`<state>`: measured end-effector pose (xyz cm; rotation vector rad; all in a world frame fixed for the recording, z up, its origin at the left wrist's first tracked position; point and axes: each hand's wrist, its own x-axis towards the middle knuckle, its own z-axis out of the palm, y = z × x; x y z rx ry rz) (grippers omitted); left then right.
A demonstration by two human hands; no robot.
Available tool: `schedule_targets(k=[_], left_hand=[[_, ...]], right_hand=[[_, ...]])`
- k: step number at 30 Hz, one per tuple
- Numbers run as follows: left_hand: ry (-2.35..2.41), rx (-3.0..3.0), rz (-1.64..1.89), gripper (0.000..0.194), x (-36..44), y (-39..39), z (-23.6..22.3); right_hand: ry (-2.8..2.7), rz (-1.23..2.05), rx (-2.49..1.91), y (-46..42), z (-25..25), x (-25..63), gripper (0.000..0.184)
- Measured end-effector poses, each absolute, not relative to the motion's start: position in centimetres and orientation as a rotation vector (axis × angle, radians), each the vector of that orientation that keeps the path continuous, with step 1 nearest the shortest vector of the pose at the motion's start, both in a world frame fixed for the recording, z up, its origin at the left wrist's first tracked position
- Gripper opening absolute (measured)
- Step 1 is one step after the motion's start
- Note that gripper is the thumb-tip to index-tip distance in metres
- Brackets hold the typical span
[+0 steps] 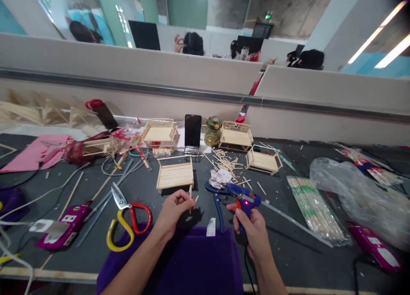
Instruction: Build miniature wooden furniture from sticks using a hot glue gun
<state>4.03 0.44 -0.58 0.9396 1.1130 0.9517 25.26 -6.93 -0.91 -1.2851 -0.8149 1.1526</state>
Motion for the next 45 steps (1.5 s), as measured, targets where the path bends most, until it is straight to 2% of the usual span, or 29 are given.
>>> schedule_targets(k=[7,17,24,28,45], left_hand=[[0.911,0.616,0.999,0.03,5.8,-0.6,1.0],[0.912,0.694,0.936,0.028,6.8,-2.0,1.2],[0.797,0.764,1.01,0.02,6.9,-2.3,2.0],[0.768,0.837,1.046,0.019,7.2,-2.5,2.5],[0.903,0.925,1.247,0.019,8.6,-3.0,2.2]], right_hand=[[-0.643,1.08,-1.31,-5.8,0.3,21.2,0.03],[-0.614,1.091,-1.255,-4.9,0.6,19.7,0.03],[-0.367,1.296,-1.09,-4.7,1.1,19.7,0.04],[-0.332,1.417,-1.05,-4.8,1.3,19.5,0.036],[-0.348,1.23,-1.13,-5.4,1.8,17.1,0.041]])
